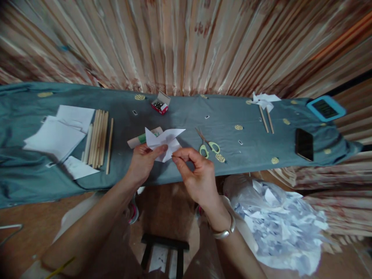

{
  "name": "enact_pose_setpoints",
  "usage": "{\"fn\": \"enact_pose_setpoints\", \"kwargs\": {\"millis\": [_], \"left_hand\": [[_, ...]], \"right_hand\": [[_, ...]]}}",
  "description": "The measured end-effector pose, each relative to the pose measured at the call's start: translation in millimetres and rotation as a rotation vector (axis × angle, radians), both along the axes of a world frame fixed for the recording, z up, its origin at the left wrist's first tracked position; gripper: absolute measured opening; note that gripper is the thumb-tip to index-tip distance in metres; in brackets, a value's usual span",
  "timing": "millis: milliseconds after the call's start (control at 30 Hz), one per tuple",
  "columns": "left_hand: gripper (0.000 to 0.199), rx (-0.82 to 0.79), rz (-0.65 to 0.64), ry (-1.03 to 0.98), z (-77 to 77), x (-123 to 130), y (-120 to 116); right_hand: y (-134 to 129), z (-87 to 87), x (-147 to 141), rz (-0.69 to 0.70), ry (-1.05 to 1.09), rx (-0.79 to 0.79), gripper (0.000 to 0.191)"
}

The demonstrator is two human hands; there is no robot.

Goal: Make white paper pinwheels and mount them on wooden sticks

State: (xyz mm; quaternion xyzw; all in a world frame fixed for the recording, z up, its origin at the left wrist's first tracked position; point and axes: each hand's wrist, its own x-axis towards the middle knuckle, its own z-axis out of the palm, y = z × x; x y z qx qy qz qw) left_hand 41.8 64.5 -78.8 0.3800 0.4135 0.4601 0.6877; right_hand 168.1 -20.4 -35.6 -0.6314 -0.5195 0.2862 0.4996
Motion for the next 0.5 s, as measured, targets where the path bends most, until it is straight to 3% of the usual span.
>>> {"fn": "enact_pose_setpoints", "kwargs": {"millis": [333, 500], "left_hand": [[0.02, -0.04, 0.014, -0.066, 4.8, 4.3, -4.9], [0.02, -0.037, -0.028, -0.055, 5.7, 4.3, -9.5]], "right_hand": [[-0.5, 3.1, -3.8, -0.083, -0.376, 0.152, 0.006], [4.2, -6.0, -3.7, -0.07, -0.35, 0.124, 0.006]]}}
